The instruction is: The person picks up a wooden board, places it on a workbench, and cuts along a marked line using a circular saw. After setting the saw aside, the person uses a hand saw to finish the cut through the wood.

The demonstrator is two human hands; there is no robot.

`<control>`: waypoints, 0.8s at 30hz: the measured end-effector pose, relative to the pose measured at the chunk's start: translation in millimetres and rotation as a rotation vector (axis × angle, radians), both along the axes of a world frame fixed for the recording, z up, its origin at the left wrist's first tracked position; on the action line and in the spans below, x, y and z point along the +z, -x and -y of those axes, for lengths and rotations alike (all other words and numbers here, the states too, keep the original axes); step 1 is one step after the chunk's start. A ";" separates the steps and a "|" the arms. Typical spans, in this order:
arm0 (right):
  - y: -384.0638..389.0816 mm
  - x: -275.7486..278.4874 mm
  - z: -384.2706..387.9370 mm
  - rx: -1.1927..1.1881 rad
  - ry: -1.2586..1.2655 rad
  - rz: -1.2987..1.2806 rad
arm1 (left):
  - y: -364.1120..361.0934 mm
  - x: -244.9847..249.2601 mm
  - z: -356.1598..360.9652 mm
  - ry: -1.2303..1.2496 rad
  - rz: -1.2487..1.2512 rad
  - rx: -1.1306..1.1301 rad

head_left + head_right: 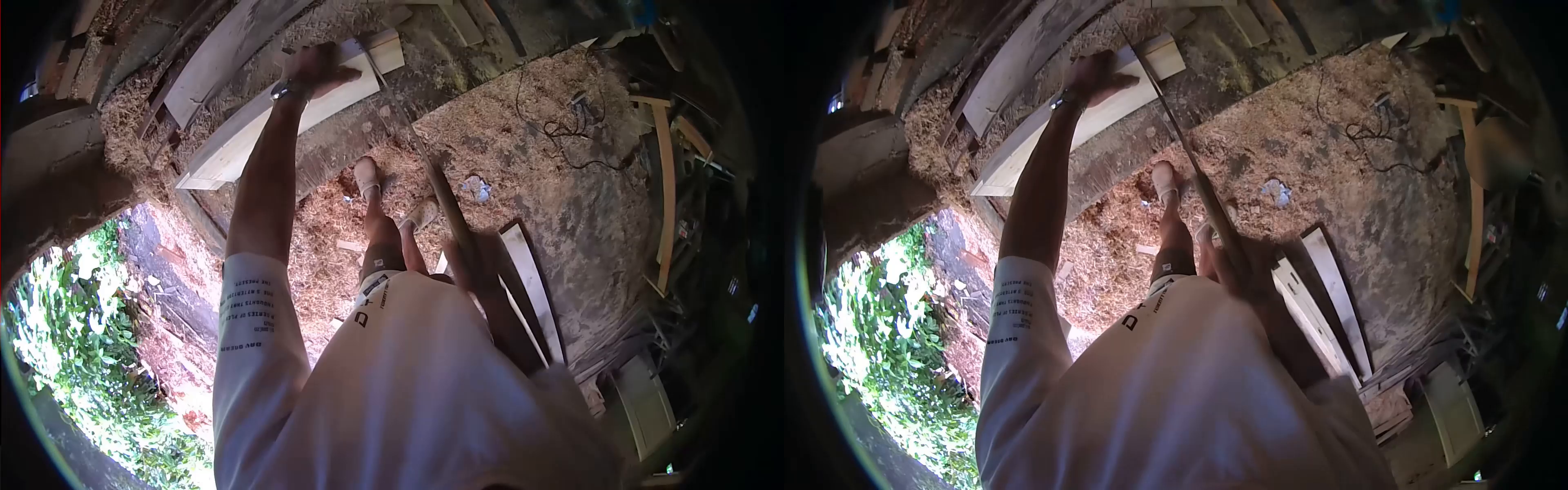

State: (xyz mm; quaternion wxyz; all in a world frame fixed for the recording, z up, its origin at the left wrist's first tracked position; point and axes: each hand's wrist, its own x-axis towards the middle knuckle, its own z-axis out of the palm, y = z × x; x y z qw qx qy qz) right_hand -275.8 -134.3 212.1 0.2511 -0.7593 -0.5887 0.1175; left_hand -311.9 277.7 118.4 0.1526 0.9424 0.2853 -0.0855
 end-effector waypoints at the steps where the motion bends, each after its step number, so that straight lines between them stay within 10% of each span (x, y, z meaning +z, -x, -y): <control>1: 6.9 1.1 30.3 0.060 -0.059 0.329 | 0.2 4.4 -0.5 0.012 0.014 0.020; 4: 16.3 -16.1 35.8 -0.028 -0.138 0.295 | 8.1 3.2 10.8 0.054 0.036 0.062; 8: -28.6 -67.5 -109.4 -0.222 -0.145 -0.819 | 12.6 13.3 45.7 0.000 0.020 0.121; 12: -56.2 -59.0 -194.9 -0.183 -0.297 -0.612 | 8.8 21.2 52.3 -0.105 -0.005 0.132; 18: -38.7 -38.9 -139.6 -0.168 -0.270 -0.396 | 13.2 -0.3 43.0 -0.056 -0.013 0.098; 24: 32.1 25.6 94.7 -0.521 0.134 -0.986 | -0.9 7.3 17.3 0.009 -0.016 0.040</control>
